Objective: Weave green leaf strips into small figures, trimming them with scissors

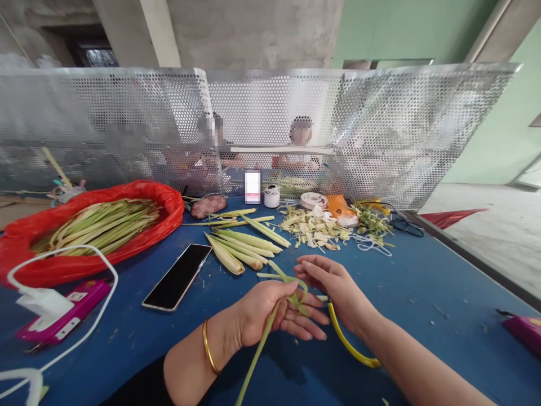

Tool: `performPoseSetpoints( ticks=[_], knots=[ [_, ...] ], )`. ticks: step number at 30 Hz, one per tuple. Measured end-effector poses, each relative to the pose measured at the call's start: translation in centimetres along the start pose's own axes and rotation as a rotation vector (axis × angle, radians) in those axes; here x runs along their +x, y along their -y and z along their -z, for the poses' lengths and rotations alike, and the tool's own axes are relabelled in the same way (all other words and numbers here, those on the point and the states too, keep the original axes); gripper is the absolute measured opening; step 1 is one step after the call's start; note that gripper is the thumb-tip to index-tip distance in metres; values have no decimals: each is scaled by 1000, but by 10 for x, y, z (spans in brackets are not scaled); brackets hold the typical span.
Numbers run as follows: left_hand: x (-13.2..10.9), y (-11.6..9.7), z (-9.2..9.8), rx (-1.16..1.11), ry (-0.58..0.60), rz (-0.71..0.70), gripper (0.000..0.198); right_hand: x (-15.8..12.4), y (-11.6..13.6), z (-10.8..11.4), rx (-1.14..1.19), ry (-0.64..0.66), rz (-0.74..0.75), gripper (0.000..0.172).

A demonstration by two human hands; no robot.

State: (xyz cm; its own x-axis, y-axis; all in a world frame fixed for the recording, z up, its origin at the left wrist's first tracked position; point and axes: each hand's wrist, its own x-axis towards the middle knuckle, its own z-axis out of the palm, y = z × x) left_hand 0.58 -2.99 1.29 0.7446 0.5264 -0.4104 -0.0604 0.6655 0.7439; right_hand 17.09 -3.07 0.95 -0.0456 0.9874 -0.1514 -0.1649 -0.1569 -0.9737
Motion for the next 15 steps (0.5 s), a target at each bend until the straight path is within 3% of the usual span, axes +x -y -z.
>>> performPoseSetpoints(
  ticks=[4, 9, 13, 15],
  knots=[
    [2, 4, 3, 22, 3, -13, 48, -2, 2, 0, -184, 97, 57, 35],
    [5, 5, 4, 42, -62, -27, 48, -6, 4, -2, -61, 197, -18, 35],
    [2, 2, 3, 27, -83, -15, 50, -5, 4, 0, 39, 104, 16, 32],
    [0, 1, 2, 38, -76, -32, 42, -5, 2, 0, 99, 44, 25, 33]
  ],
)
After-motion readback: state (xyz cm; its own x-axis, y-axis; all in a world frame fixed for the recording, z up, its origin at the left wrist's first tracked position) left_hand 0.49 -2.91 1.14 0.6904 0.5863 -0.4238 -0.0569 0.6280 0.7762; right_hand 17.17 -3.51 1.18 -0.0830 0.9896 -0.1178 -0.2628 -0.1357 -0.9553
